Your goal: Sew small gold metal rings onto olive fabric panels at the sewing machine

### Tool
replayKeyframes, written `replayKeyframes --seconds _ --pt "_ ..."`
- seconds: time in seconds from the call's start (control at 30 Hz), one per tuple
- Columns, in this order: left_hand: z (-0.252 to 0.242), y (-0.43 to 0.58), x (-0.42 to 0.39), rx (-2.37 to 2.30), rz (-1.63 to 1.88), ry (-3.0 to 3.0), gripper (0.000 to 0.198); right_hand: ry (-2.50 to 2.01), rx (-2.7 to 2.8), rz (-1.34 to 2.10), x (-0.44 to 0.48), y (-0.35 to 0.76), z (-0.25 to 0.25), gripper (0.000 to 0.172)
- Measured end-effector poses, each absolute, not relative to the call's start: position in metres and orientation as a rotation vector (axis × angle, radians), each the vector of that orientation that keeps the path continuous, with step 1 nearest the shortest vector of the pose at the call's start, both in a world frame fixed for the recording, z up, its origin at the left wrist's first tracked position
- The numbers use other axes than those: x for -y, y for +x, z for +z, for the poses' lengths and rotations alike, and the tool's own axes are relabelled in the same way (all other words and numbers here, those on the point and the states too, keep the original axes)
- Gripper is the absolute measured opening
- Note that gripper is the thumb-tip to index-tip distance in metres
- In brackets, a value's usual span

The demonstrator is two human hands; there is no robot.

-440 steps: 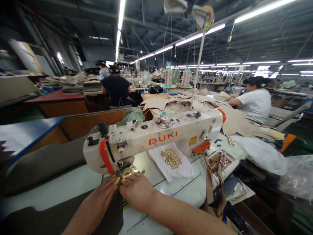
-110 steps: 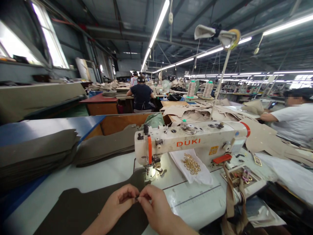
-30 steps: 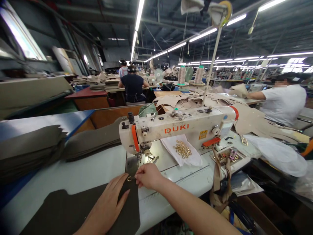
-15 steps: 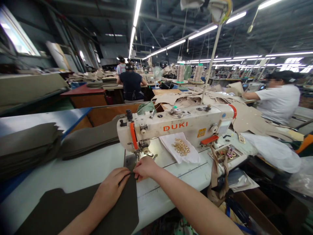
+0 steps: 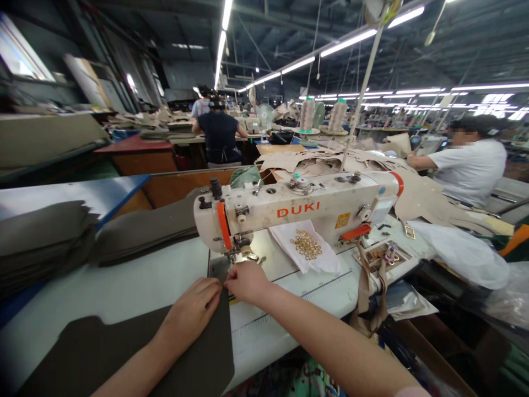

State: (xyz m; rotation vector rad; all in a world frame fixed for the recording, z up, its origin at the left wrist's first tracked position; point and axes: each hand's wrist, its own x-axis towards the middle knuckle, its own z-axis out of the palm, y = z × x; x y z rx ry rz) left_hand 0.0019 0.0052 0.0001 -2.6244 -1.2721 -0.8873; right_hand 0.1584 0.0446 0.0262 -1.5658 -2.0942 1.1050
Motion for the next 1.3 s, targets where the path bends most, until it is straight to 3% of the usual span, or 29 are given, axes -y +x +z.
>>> replayKeyframes --seconds 0.3,0.4,1.03,1.3 --pt "0.001 0.002 -0.005 1.29 -0.924 -2.603 0.026 -1.039 2.537 0.201 -0.025 0.186 0.004 0.018" --pt "0.001 0.002 -0.005 1.291 -0.924 -2.6 0.024 -0.98 2.568 0.079 -0.026 0.185 -0.001 0.016" --pt "0.002 0.002 -0.007 1.287 -0.87 -2.671 0.024 -0.877 2.628 -0.016 -0.029 0.182 -0.005 0.013" --pt "0.005 0.001 -0.009 1.293 -0.768 -2.713 0.026 -0.668 2.832 -0.001 -0.002 0.215 0.023 0.014"
